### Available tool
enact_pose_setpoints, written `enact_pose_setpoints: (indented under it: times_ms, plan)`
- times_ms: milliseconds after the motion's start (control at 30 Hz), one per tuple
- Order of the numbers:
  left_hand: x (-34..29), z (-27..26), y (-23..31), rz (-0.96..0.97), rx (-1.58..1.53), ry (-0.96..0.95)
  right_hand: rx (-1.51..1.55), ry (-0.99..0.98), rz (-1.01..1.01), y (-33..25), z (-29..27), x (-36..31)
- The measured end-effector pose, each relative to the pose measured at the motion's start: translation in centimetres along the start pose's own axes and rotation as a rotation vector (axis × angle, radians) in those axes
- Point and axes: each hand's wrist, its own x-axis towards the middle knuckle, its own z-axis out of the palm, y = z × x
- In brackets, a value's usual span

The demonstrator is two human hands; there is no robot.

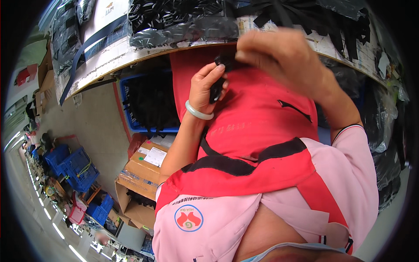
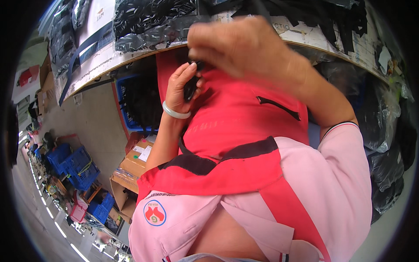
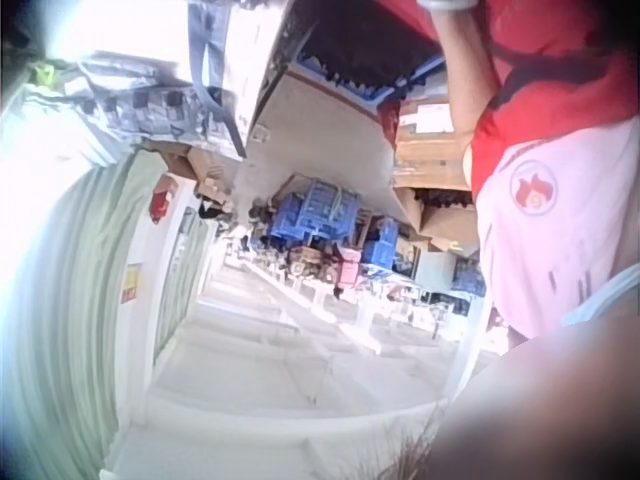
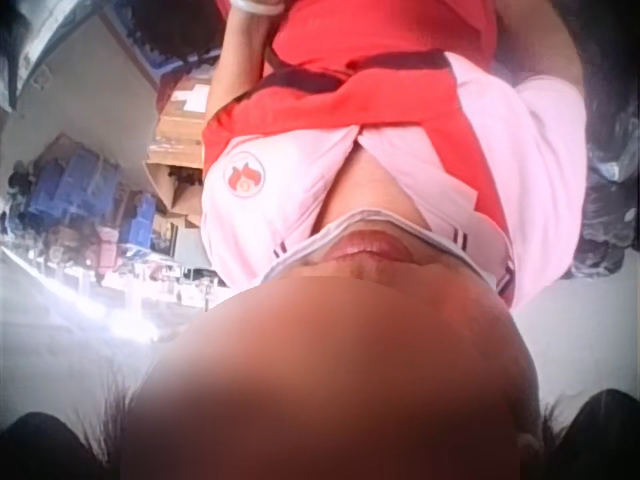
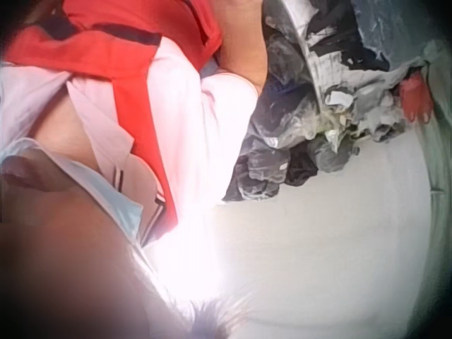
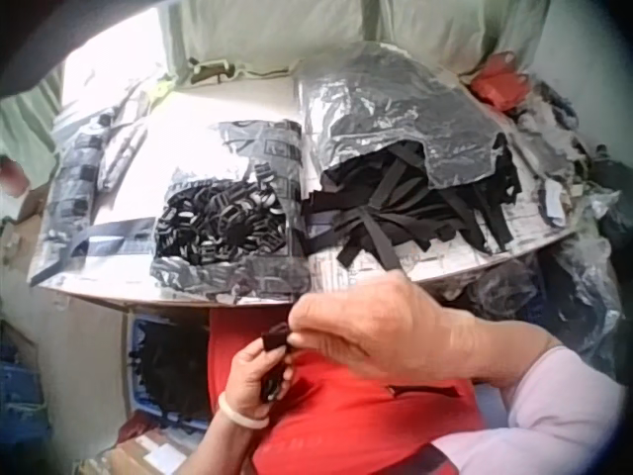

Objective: Assembling plastic buckles onto nylon straps at a factory workbench.

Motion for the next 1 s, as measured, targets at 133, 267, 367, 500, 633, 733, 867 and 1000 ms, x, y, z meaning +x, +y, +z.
enact_pose_setpoints:
  times_ms: [133, 267, 367, 500, 633, 733, 867, 1000]
  plan:
    - [0.4, 2.6, 0.3, 0.243, 0.200, 0.160, 0.702, -0.136, 0.462, -0.3, 4.4, -1.9]
    - [0.0, 1.8, 0.3, 0.376, 0.337, 0.202, 1.038, -0.121, 0.861, 1.7, 6.6, -2.8]
    - [-0.3, 1.6, 0.2, 0.437, 0.439, 0.203, 1.072, -0.078, 0.853, 2.1, 6.8, -2.7]
    - [0.3, 1.3, -0.4, 0.583, 0.646, 0.249, 1.126, -0.058, 0.883, 2.3, 7.3, -2.6]
    - [0.8, 1.0, -0.6, 0.802, 0.824, 0.245, 1.228, 0.047, 0.919, 2.2, 7.5, -2.7]
    - [1.1, 1.2, -0.3, 1.001, 0.996, 0.238, 1.285, 0.106, 0.907, 2.1, 8.2, -2.6]
    - [1.2, 1.5, -0.4, 1.070, 1.034, 0.212, 1.272, 0.152, 0.856, 2.3, 9.1, -2.7]
    - [1.1, 0.7, -0.1, 0.996, 1.025, 0.131, 1.307, 0.014, 0.901, 3.5, 8.7, -2.5]
